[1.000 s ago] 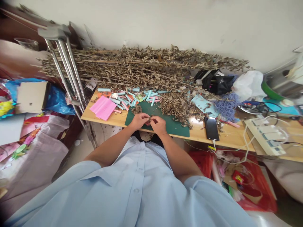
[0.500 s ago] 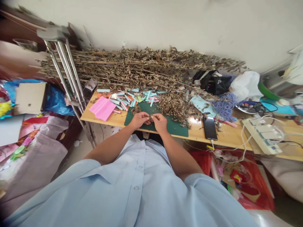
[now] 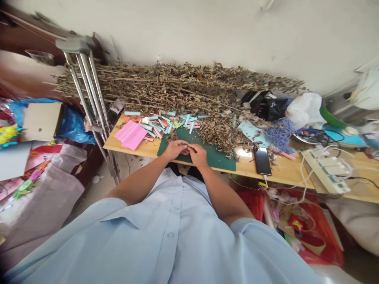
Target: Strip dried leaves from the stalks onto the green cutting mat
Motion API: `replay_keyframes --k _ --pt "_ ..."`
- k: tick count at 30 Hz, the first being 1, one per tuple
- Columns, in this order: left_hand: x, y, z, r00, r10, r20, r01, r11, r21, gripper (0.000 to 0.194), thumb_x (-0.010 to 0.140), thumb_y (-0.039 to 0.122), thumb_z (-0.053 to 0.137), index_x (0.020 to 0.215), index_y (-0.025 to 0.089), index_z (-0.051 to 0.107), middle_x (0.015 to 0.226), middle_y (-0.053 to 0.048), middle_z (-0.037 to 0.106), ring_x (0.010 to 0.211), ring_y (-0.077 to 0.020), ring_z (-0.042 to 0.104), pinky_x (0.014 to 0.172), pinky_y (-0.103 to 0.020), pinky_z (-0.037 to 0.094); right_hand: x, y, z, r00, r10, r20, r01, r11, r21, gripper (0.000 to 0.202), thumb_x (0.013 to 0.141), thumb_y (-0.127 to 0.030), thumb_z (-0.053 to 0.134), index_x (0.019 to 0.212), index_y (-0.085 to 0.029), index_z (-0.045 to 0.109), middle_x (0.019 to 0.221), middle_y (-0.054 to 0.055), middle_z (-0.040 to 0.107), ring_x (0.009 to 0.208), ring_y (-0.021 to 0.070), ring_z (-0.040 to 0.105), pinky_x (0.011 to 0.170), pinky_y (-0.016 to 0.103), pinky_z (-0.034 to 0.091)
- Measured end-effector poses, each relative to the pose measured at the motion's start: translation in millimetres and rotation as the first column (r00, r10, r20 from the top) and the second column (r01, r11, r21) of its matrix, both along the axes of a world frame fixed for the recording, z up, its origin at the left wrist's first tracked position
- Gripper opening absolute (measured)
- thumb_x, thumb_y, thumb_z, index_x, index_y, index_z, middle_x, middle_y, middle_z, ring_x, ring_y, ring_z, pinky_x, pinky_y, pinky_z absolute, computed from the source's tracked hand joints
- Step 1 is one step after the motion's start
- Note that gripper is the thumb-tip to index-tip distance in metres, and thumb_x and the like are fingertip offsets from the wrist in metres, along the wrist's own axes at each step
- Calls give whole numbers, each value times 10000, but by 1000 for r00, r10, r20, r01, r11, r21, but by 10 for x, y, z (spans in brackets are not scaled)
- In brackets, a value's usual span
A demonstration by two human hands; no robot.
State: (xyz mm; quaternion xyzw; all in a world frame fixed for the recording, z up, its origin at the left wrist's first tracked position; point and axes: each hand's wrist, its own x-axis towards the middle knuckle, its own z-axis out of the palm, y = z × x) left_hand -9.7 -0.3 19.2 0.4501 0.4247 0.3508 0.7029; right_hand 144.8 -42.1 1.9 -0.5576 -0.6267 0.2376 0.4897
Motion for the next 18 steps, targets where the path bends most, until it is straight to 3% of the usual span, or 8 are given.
replay_keyframes --k 7,18 --pt "15 3 23 992 -55 -110 60 997 40 76 878 109 637 940 68 653 599 -31 674 543 -137 682 592 -258 586 11 9 -37 997 -75 9 76 991 -115 228 799 -347 623 891 -186 755 829 74 763 718 207 689 736 353 566" --pt "-18 4 33 994 -106 -23 107 993 50 117 872 165 659 946 77 638 653 -36 676 542 -127 667 576 -254 574 113 149 -43 926 -29 -375 -95 947 -307 174 687 -344 709 781 -199 736 614 4 693 549 159 627 580 297 535"
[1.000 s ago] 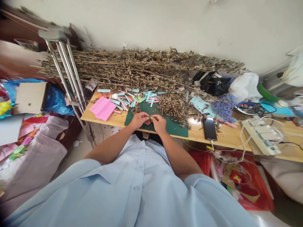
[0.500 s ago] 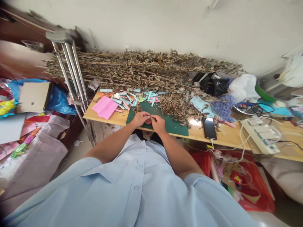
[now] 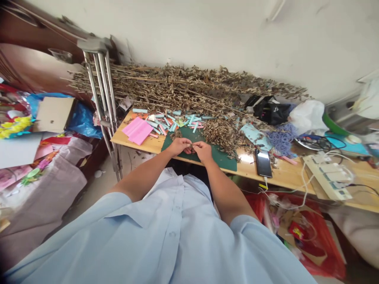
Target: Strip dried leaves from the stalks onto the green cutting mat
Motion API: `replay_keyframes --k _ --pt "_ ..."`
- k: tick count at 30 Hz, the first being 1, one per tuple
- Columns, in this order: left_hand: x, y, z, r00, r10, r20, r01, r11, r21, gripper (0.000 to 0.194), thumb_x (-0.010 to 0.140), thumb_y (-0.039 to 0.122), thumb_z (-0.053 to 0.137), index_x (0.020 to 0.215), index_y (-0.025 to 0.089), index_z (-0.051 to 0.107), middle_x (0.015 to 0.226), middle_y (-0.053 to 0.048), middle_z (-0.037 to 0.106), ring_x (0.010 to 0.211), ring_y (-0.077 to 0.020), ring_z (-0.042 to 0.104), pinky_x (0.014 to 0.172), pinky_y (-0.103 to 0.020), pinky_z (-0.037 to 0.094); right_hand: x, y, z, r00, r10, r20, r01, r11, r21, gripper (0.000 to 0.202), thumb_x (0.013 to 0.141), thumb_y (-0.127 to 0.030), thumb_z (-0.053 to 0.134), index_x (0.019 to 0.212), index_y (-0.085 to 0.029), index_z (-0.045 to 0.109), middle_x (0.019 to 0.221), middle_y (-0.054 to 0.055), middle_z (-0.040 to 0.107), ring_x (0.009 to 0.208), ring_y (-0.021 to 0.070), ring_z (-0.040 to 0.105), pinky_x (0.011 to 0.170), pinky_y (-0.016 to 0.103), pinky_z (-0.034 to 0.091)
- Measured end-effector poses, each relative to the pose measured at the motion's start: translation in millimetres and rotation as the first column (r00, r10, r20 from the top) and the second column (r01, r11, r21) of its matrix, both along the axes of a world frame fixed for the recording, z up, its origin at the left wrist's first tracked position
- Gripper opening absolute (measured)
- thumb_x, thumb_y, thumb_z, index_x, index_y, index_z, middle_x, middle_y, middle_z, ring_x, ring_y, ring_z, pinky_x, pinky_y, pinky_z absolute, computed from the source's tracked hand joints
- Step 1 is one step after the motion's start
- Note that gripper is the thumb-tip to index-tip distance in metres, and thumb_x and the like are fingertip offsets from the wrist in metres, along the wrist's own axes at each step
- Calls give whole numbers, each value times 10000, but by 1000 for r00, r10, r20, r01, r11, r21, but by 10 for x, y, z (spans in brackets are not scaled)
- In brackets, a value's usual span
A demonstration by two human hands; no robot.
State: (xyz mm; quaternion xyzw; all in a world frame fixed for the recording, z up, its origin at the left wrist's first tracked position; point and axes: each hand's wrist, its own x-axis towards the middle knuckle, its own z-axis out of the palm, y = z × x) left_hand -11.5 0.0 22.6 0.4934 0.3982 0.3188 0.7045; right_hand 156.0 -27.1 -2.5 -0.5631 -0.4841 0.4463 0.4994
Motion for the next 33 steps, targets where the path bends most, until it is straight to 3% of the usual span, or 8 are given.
replay_keyframes --k 4,7,13,21,25,33 --pt "-26 20 -38 995 78 65 -78 997 -9 84 870 95 605 953 84 617 664 -23 669 542 -136 677 547 -241 560 37 50 -22 983 -91 -162 81 994 -68 201 641 -360 737 764 -203 708 595 -20 664 528 146 606 574 300 536" --pt "15 32 -67 988 147 42 -145 989 -31 104 884 88 584 983 82 614 657 -19 671 533 -133 677 545 -237 562 34 49 -8 975 -118 -186 102 990 -93 259 637 -395 753 804 -202 706 615 -17 671 556 156 623 608 319 557" --pt "105 26 -74 989 121 -80 -123 992 -29 168 921 107 566 1062 72 650 654 -33 690 602 -139 702 618 -260 593 -24 4 5 988 -114 -106 112 993 -22 305 673 -434 757 854 -196 698 691 5 708 613 166 645 648 328 576" --pt "65 -15 -118 991 133 -9 -132 990 49 331 823 94 702 1145 54 635 757 -44 722 653 -127 704 685 -266 595 -40 -50 0 976 -125 178 107 989 106 270 760 -447 691 861 -204 752 858 52 760 767 206 693 765 357 582" --pt "78 -29 -93 985 173 -23 -173 985 1 259 870 71 628 1128 50 638 704 -26 703 611 -115 692 661 -255 594 -34 -85 23 959 -68 273 17 982 187 250 803 -421 656 873 -211 771 946 62 770 878 219 705 872 374 559" --pt "58 -69 -27 987 139 -83 -133 989 68 214 844 59 637 1053 58 683 683 -27 708 580 -105 676 610 -220 571 -52 -103 2 967 -63 246 32 991 128 291 775 -408 658 942 -189 753 890 67 771 757 206 698 756 352 576"
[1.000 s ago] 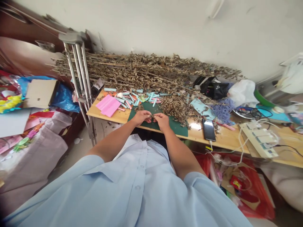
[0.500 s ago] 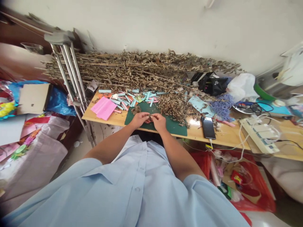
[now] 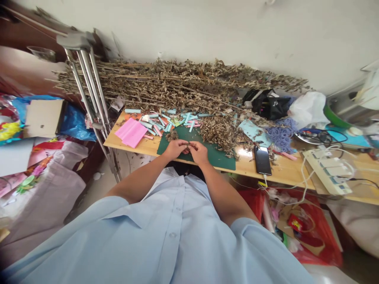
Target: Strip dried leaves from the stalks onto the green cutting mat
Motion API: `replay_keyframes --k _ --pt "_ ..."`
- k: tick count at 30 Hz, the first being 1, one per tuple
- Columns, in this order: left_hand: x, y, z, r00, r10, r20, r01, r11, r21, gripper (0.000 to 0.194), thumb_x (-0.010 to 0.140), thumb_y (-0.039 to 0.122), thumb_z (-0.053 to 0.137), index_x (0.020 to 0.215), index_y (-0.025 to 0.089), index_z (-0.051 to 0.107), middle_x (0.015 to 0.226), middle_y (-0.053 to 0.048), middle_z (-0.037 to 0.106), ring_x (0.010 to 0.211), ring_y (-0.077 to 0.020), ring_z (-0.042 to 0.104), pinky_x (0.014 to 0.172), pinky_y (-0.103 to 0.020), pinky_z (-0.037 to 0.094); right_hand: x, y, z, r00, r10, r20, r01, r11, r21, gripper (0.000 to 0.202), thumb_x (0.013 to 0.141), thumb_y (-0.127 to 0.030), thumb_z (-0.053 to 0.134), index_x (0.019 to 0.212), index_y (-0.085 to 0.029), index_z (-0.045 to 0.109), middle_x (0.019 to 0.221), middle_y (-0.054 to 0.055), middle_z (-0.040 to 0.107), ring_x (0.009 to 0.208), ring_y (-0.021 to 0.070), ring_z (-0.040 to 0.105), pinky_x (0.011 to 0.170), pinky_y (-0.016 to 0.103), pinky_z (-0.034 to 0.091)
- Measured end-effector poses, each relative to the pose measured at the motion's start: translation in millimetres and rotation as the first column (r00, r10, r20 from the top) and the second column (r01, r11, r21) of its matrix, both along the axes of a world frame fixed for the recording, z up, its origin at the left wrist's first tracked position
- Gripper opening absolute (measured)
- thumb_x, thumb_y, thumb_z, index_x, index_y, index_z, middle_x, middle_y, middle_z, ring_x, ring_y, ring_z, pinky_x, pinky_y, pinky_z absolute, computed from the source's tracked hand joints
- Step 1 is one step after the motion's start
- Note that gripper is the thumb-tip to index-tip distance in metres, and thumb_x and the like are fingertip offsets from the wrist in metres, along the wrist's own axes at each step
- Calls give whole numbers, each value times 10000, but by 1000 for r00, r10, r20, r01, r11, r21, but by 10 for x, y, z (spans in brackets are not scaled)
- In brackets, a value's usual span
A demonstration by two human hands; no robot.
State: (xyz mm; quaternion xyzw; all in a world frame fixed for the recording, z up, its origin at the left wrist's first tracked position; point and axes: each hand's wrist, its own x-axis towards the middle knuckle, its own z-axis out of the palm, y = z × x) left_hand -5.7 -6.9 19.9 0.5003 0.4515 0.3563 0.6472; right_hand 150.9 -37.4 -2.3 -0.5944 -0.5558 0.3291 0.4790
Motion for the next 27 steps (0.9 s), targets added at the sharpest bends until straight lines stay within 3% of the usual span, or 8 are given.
replay_keyframes --k 7,13,18,23,27 --pt "-12 38 -55 999 -45 -31 45 999 2 234 834 64 614 1054 56 694 609 -23 684 550 -127 674 587 -241 571 20 4 -8 1000 -9 26 9 1000 -22 220 756 -388 652 814 -194 738 708 39 733 620 182 656 628 312 542" --pt "-38 48 18 999 -45 19 45 999 -29 215 817 41 591 1007 47 693 617 -45 693 551 -158 689 601 -294 594 46 69 21 987 36 -154 -51 994 -96 196 708 -388 688 764 -201 705 597 2 683 541 170 636 571 305 539" --pt "-53 31 39 999 27 38 -25 997 -67 222 842 58 606 1054 45 672 614 -42 692 577 -154 697 634 -295 600 88 89 -20 969 -40 -243 12 993 -118 226 694 -399 709 786 -193 703 613 3 688 562 173 651 591 315 562" --pt "-25 33 -29 993 68 92 -58 992 -109 230 872 96 632 1099 63 644 709 -39 715 633 -136 710 683 -289 608 52 65 -55 978 -60 -201 42 995 -93 291 758 -463 687 871 -196 714 701 22 718 643 190 679 670 348 588" --pt "10 43 -9 994 86 75 -74 987 -143 212 886 69 590 1092 61 641 734 -45 722 614 -122 699 672 -275 606 -1 0 -22 1000 -29 -8 29 1000 -7 281 826 -453 641 916 -204 737 845 54 752 749 206 690 764 364 584"
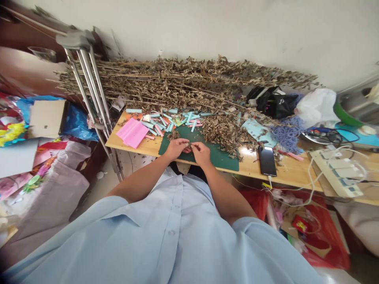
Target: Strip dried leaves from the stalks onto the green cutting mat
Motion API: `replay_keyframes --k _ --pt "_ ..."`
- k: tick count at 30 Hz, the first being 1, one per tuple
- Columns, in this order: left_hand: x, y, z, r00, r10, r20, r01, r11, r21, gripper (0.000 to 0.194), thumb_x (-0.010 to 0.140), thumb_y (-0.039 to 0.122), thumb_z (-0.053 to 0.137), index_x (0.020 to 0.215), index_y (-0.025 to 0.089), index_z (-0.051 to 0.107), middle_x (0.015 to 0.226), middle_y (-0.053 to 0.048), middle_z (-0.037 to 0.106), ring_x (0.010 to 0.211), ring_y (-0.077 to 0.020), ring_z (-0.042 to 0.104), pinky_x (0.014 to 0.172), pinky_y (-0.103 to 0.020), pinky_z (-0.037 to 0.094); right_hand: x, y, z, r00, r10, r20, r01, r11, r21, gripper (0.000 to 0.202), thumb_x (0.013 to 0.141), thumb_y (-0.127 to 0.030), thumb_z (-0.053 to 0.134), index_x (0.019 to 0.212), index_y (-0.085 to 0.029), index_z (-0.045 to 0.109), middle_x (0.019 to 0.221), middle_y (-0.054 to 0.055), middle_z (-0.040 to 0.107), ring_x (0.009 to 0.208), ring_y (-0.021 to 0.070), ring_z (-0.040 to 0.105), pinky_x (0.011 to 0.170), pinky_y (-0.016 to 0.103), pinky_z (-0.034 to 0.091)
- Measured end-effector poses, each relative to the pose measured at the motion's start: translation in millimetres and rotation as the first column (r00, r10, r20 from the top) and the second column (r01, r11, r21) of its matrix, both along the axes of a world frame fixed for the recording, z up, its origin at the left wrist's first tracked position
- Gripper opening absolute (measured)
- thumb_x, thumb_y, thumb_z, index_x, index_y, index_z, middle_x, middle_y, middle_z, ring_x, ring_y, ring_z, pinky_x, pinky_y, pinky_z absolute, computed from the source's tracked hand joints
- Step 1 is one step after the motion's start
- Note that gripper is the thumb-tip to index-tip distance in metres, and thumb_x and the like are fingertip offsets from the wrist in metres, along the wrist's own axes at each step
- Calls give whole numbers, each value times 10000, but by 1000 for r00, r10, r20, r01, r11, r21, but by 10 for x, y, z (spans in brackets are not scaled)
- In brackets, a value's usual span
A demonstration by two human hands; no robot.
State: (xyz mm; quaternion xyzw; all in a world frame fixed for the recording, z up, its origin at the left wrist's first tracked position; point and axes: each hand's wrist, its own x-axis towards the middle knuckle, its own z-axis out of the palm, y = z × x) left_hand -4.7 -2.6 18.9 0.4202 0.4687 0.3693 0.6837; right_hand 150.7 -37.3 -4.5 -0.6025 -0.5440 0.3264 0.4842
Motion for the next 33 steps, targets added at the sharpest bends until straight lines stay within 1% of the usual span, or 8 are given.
replay_keyframes --k 4,9,14,21,24,26,30,33 --pt "9 5 31 1000 24 0 -24 999 -30 218 889 51 555 1087 55 645 728 -44 721 587 -113 685 654 -264 605 -18 -75 69 994 53 94 -64 991 116 253 887 -403 601 978 -218 747 997 72 754 910 219 699 891 379 561" --pt "7 -6 53 999 39 -16 -40 999 -30 201 873 62 591 1054 64 677 780 -50 732 621 -111 692 668 -259 613 -33 -107 79 984 82 159 -105 984 143 246 870 -362 640 1060 -237 734 1108 85 729 974 232 692 894 401 577" --pt "13 -11 59 999 -15 -29 14 999 -48 188 870 97 642 1051 65 679 758 -57 729 634 -120 701 650 -253 608 -52 -101 43 973 50 225 -103 968 228 211 920 -285 562 1016 -242 744 1067 86 744 1019 229 687 971 412 541" --pt "-5 -14 33 995 -97 -28 98 995 21 197 822 92 690 1016 56 688 723 -49 725 621 -124 700 647 -253 603 -31 -113 51 962 30 272 -82 980 180 195 930 -287 525 961 -225 706 977 80 738 931 223 679 900 389 541" --pt "-6 -32 48 990 -115 -76 120 991 67 165 829 81 656 987 59 701 667 -30 703 594 -118 687 620 -240 595 -6 -99 37 965 47 257 -93 981 170 180 918 -292 534 931 -211 694 931 72 726 887 217 668 869 375 533" --pt "-8 -40 66 986 -132 -101 141 987 84 164 836 71 627 980 59 703 640 -25 691 581 -119 683 606 -236 592 20 -82 31 971 82 223 -110 987 115 180 909 -306 541 918 -208 692 904 65 722 859 212 660 850 365 529" --pt "-22 -30 85 989 -119 -82 124 991 55 187 833 51 597 997 48 687 673 -42 701 592 -137 701 602 -253 597 72 -47 50 988 145 52 -144 989 -27 187 883 -341 558 918 -207 683 762 15 685 713 174 628 730 318 526" --pt "-44 -7 64 994 -107 -34 107 994 7 208 834 56 606 1030 46 671 713 -51 708 611 -153 714 613 -272 604 86 -32 94 988 126 -85 -133 988 -79 185 851 -357 590 895 -202 682 674 -16 645 615 147 595 642 286 510"
